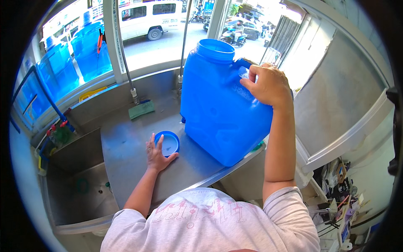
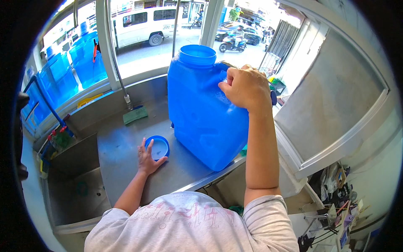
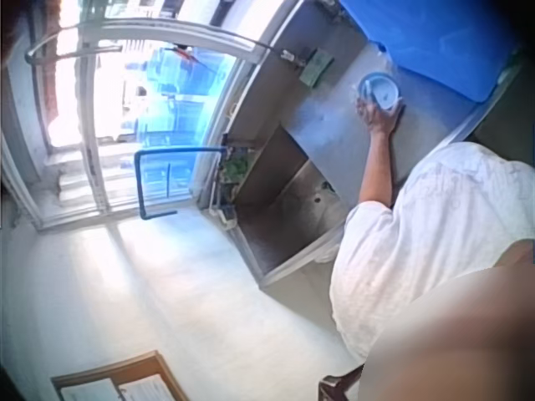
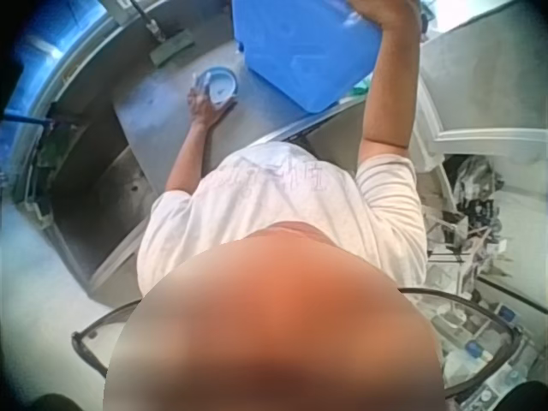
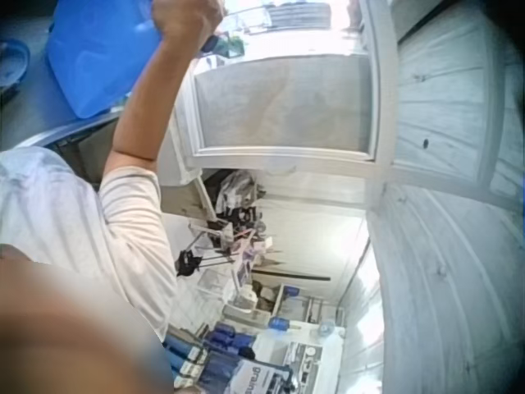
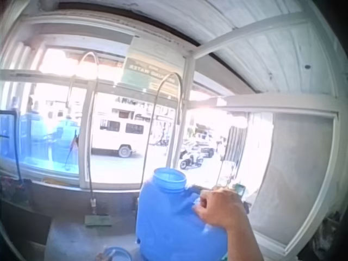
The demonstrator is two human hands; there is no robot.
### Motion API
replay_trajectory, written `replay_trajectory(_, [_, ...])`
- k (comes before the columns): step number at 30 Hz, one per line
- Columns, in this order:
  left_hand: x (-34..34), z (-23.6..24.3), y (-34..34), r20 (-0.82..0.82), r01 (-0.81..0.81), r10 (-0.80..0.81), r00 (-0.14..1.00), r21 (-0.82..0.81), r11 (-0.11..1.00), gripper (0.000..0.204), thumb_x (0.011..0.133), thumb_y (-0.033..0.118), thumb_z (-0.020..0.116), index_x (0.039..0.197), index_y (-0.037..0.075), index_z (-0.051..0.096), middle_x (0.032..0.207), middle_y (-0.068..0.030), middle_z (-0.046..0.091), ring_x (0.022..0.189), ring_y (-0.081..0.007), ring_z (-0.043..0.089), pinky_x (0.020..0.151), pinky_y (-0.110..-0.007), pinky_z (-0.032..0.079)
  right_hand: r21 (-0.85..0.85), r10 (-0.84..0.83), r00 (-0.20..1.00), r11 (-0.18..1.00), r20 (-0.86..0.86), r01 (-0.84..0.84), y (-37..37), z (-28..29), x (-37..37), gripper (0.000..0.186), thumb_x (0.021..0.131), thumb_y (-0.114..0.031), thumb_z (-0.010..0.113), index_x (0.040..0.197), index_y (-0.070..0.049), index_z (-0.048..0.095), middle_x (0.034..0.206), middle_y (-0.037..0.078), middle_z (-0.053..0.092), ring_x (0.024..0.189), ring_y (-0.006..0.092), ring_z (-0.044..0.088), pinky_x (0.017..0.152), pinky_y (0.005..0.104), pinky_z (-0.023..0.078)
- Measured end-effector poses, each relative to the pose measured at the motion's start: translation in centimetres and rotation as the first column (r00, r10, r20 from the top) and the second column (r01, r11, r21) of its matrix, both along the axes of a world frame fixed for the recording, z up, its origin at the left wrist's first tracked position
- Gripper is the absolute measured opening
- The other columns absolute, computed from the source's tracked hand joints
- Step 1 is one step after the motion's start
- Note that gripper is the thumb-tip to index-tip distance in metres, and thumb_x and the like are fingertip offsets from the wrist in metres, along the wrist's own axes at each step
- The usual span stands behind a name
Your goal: The person handles a large blue water dispenser, removes the cap, wipes the dispenser with a cloth, and uses a hot air gun to apply heat to the dispenser's spigot area. The person then reattaches the cap and continues to adjust the dispenser.
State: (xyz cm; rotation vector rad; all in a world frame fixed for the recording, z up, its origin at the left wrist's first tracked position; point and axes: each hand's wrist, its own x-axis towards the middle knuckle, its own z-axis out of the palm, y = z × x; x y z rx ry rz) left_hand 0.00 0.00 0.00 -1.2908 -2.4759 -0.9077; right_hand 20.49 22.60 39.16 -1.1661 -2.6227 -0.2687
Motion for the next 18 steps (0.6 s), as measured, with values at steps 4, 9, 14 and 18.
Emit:
replay_trajectory(4, [-0.1, 0.0, 0.3, -0.016, -0.003, 0.003, 1.000, 0.001, 1.000, 0.103, 0.070, 0.061, 0.080, 0.151, 0.016, 0.035, 0.156, -0.0248, 0.025, 0.145, -0.0422, 0.029, 0.119, -0.058, 0.020, 0.088, 0.085, 0.993, 0.993, -0.079, -0.078, 0.5, -0.6, 0.4, 0.049, 0.083, -0.050, 0.072, 0.126, -0.030, 0.058, 0.113, 0.014, 0.070, 0.112, 0.0338, 0.067, 0.100, 0.0521, 0.049])
replay_trajectory(9, [-0.1, -0.3, 0.6, -0.020, -0.009, 0.009, 1.000, -0.014, 1.000, 0.104, 0.070, 0.063, 0.079, 0.151, 0.016, 0.035, 0.156, -0.0250, 0.025, 0.144, -0.0423, 0.029, 0.119, -0.057, 0.020, 0.203, 0.117, 0.985, 0.975, -0.124, -0.091, 0.9, -1.5, 0.2, 0.065, 0.082, -0.059, 0.069, 0.140, -0.037, 0.050, 0.122, 0.015, 0.068, 0.115, 0.0342, 0.065, 0.102, 0.0519, 0.049])
replay_trajectory(14, [0.0, 0.0, 0.5, -0.017, -0.018, 0.018, 1.000, -0.022, 1.000, 0.103, 0.071, 0.062, 0.079, 0.152, 0.017, 0.035, 0.156, -0.0247, 0.024, 0.144, -0.0426, 0.028, 0.119, -0.057, 0.020, 0.238, 0.092, 0.993, 0.969, -0.079, -0.071, 0.6, -1.5, 0.2, 0.074, 0.079, -0.065, 0.070, 0.145, -0.041, 0.047, 0.124, 0.016, 0.067, 0.116, 0.0350, 0.065, 0.103, 0.0522, 0.048])
replay_trajectory(18, [0.0, 0.0, 0.2, -0.018, 0.001, -0.002, 1.000, -0.025, 1.000, 0.104, 0.071, 0.061, 0.080, 0.153, 0.017, 0.033, 0.157, -0.0245, 0.024, 0.145, -0.0425, 0.028, 0.119, -0.057, 0.019, 0.215, 0.089, 0.993, 0.974, -0.081, -0.070, 0.8, -1.6, 0.3, 0.079, 0.076, -0.062, 0.073, 0.145, -0.034, 0.050, 0.126, 0.016, 0.066, 0.117, 0.0336, 0.065, 0.104, 0.0507, 0.048])
